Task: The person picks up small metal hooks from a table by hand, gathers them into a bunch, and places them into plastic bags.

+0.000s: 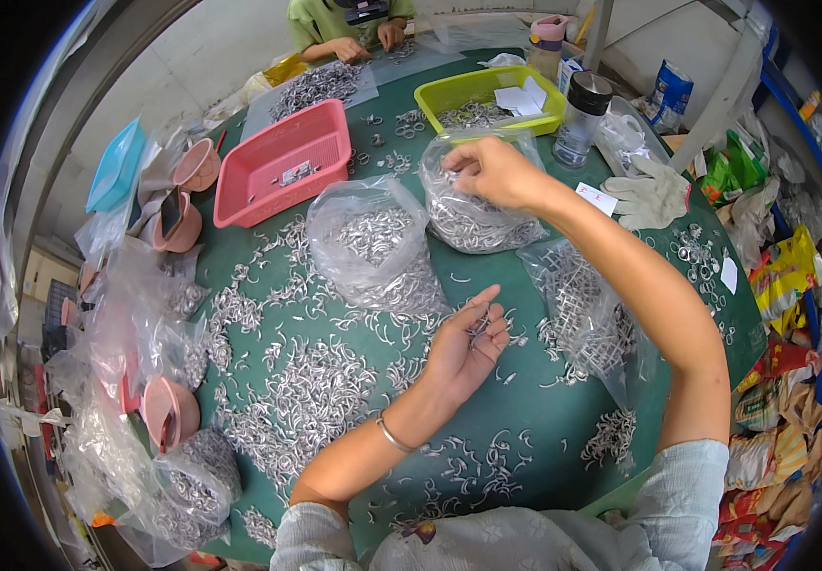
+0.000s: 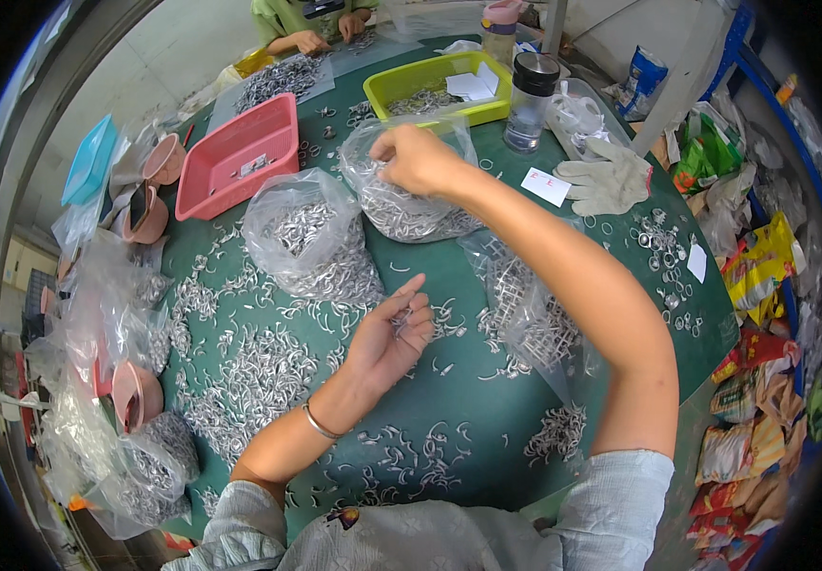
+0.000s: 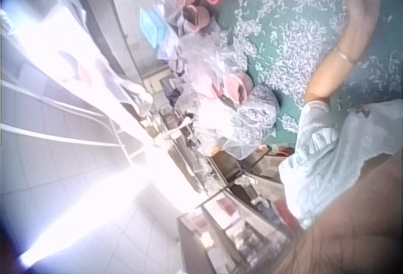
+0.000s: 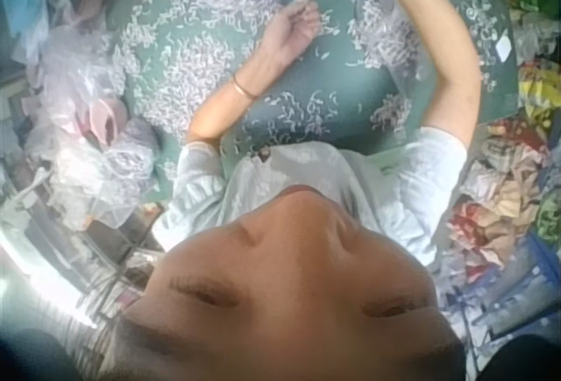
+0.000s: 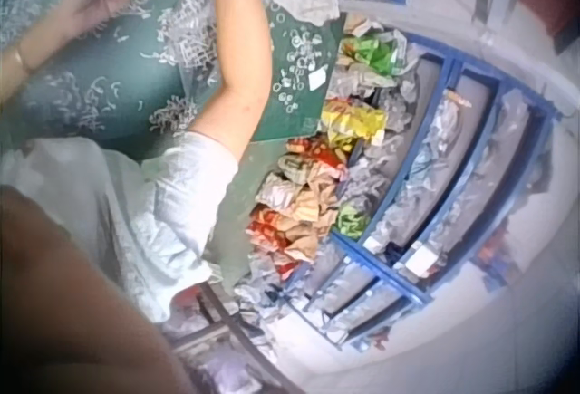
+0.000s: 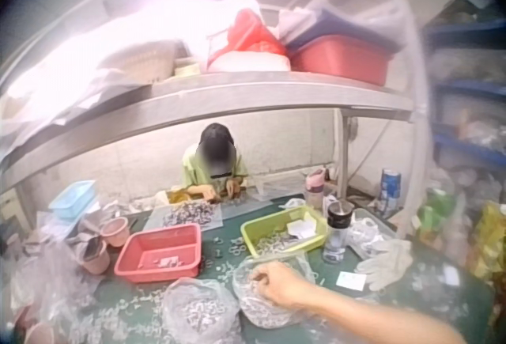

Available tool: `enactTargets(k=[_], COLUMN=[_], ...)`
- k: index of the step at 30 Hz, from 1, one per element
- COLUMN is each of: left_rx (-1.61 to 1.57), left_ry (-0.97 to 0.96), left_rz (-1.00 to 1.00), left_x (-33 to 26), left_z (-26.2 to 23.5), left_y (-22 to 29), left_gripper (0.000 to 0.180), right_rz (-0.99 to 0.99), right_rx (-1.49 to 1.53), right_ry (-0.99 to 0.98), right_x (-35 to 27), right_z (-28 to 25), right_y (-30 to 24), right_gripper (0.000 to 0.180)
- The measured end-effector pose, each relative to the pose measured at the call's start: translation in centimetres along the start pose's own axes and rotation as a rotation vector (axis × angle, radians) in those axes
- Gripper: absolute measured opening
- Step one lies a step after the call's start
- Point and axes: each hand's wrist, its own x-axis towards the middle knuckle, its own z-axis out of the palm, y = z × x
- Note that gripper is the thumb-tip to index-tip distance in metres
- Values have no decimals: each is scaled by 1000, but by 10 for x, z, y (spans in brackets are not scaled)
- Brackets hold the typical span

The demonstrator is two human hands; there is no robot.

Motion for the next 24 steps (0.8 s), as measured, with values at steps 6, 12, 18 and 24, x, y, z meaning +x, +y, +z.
enactTargets(k=[6, 12, 18, 24], left_rx=[54, 139, 1442, 2503], left_ry=[2, -151, -59, 359], left_rz=[38, 70, 793, 997], left_x=[-6, -4, 0, 10], left_z=[0, -9, 50, 44], left_y=[3, 12, 40, 63], left_gripper=[34, 35, 34, 24], right_rz=[-7, -311, -280, -362], right_rx=[-16, -308, -462, -600], right_ry=[100, 19, -55, -13], right_x=[10, -9, -45, -68], right_z=[-31, -21, 0, -1], right_y=[-3, 6, 1, 1], right_gripper=[17, 23, 29, 25])
